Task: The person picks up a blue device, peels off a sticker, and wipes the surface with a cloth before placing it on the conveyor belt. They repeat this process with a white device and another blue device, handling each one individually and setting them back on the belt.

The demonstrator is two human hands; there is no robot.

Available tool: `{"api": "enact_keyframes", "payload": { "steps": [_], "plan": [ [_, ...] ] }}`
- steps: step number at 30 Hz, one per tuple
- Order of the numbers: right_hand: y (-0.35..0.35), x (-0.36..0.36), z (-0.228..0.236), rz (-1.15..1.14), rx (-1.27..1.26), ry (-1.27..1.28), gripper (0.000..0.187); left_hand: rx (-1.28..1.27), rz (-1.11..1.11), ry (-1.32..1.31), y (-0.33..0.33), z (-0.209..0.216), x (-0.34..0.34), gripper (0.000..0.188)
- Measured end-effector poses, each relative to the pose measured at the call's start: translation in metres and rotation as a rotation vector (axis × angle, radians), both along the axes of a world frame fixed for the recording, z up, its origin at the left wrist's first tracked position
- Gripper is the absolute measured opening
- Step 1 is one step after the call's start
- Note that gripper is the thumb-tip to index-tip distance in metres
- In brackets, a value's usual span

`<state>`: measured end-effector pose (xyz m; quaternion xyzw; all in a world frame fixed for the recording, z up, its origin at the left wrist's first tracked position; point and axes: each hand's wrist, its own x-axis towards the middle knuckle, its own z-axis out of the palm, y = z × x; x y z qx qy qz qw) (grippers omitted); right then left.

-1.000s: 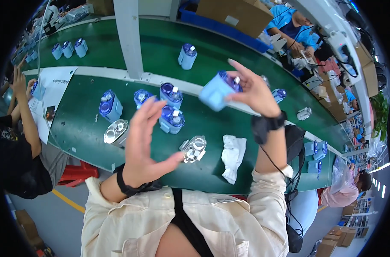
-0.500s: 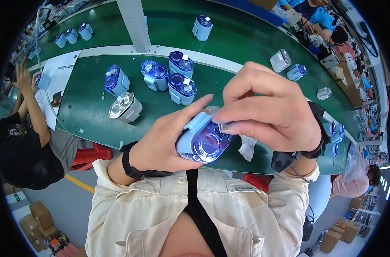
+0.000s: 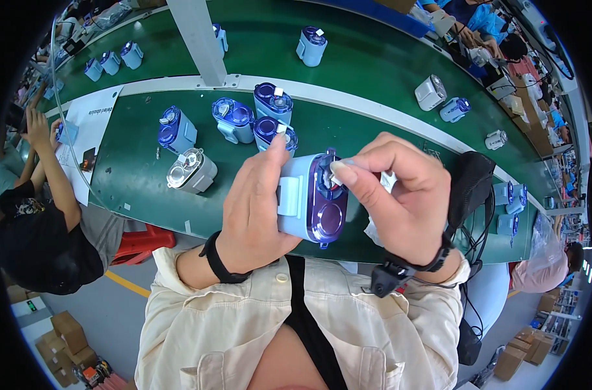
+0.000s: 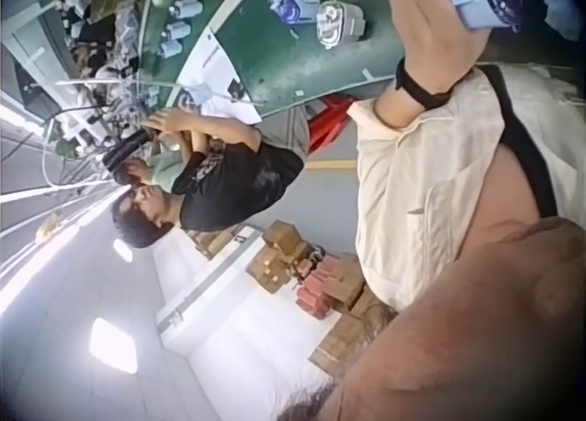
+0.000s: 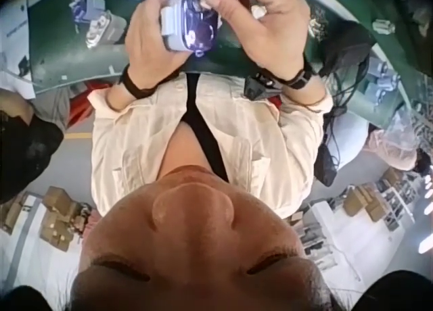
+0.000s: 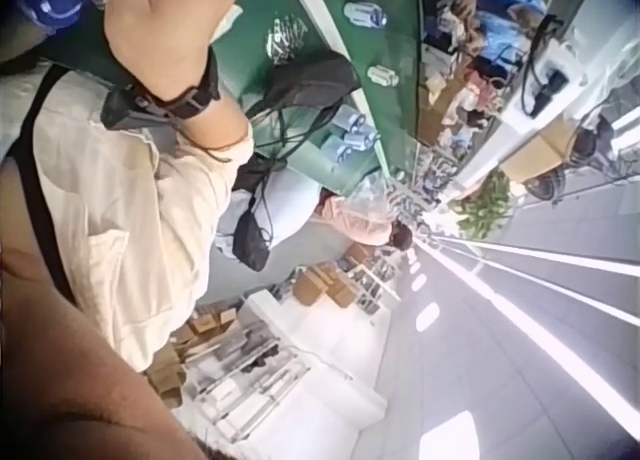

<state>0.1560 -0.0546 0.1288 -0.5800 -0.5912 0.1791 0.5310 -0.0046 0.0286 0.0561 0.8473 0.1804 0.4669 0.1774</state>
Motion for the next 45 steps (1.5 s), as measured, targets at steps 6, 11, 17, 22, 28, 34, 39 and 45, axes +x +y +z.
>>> {"api": "enact_keyframes", "payload": {
  "steps": [6,11,17,22,28,34,39,45],
  "plan": [
    [0.001,-0.006,-0.017,-0.06,0.189,-0.027,0.006,0.125,0.083,-0.02,0.001,-0.007,0.004,0.093],
    [0.005,0.009,-0.016,0.089,0.297,-0.149,0.014,-0.091,-0.049,-0.072,-0.002,-0.011,0.001,0.093],
    [0.002,0.016,0.003,0.195,0.31,-0.419,0.025,-0.033,-0.067,-0.058,0.0,-0.005,-0.001,0.09],
    [-0.012,-0.006,0.003,-0.005,0.282,-0.798,0.027,0.063,-0.036,-0.069,0.004,-0.006,0.001,0.087],
    [-0.009,0.012,-0.013,0.338,0.002,-0.053,0.039,-0.06,-0.105,-0.116,0.009,-0.028,-0.004,0.092],
    [0.003,0.012,-0.021,0.381,-0.018,0.436,0.046,-0.184,-0.211,-0.102,0.003,-0.023,0.004,0.101],
    [0.004,-0.002,-0.022,0.503,-0.046,0.515,0.045,-0.197,-0.184,-0.202,-0.002,-0.028,0.007,0.088],
    [0.0,-0.008,-0.041,0.5,0.013,0.647,0.039,-0.081,-0.217,-0.188,0.0,-0.031,0.012,0.088]
  ]
}}
